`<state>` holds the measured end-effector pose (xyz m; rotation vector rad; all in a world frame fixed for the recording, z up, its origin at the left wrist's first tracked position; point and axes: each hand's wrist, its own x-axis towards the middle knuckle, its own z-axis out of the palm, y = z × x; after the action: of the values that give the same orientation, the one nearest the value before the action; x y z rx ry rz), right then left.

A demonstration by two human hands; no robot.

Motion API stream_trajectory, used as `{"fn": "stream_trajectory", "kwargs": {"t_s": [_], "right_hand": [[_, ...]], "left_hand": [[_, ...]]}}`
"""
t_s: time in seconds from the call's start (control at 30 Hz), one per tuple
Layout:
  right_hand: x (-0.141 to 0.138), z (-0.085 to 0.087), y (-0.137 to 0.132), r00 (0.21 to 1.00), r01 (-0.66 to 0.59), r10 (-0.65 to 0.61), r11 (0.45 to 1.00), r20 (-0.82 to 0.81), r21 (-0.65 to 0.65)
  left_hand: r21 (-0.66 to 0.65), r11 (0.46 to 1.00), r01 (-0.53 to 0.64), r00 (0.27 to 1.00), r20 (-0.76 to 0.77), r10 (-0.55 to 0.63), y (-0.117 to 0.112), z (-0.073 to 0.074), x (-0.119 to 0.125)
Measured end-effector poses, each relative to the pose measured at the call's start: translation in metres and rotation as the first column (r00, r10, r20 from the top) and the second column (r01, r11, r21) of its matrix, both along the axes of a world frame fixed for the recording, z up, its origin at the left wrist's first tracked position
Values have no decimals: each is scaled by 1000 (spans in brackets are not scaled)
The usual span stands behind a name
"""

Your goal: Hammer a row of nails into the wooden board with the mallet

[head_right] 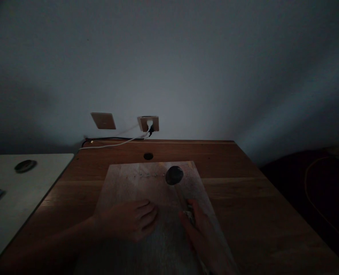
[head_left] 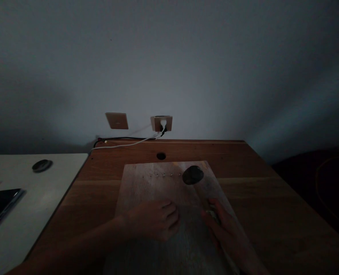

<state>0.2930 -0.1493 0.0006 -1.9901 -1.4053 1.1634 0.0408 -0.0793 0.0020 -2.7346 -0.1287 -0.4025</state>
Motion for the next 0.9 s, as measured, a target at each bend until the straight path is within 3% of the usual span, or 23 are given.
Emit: {"fn": "stream_trajectory", "kwargs": {"t_s": [0.2,0.33,0.5,0.57,0.63,0.7,0.73,0.8,0.87,0.9], "right_hand": [[-1,4,-8,998,-34,35,999,49,-32],[2,1,-13,998,21,-20,1000,53,-20],[4,-1,-15,999,-30,29,999,41,23],[7,-5,-18,999,-25,22,998,40,61],[12,-11,-21,999,-9,5,996,44,90],[16,-17,-25,999,-15,12,997,42,73],[18,-19,-27,999,-9,6,998,41,55],[19,-21,-29,999,-1,0,1000,32,7],[19,-22,-30,999,-21,22,999,23,-43],[19,-21,-29,999,-37,38,998,19,-59]], "left_hand": [[-32,999,33,996,87,-31,4,-7,5],[-37,999,30,994,111,-25,7,-5,11],[-39,999,11,992,123,-6,8,-4,16],[-65,998,-16,987,155,26,10,-7,11],[-167,981,-98,970,206,131,17,-10,-1],[-359,903,-237,902,265,342,31,-13,-18],[-479,825,-301,841,275,466,40,-15,-26],[-714,591,-374,680,222,699,57,-17,-41],[-842,409,-352,593,137,793,71,-20,-49],[-870,363,-334,582,112,805,75,-22,-52]]}}
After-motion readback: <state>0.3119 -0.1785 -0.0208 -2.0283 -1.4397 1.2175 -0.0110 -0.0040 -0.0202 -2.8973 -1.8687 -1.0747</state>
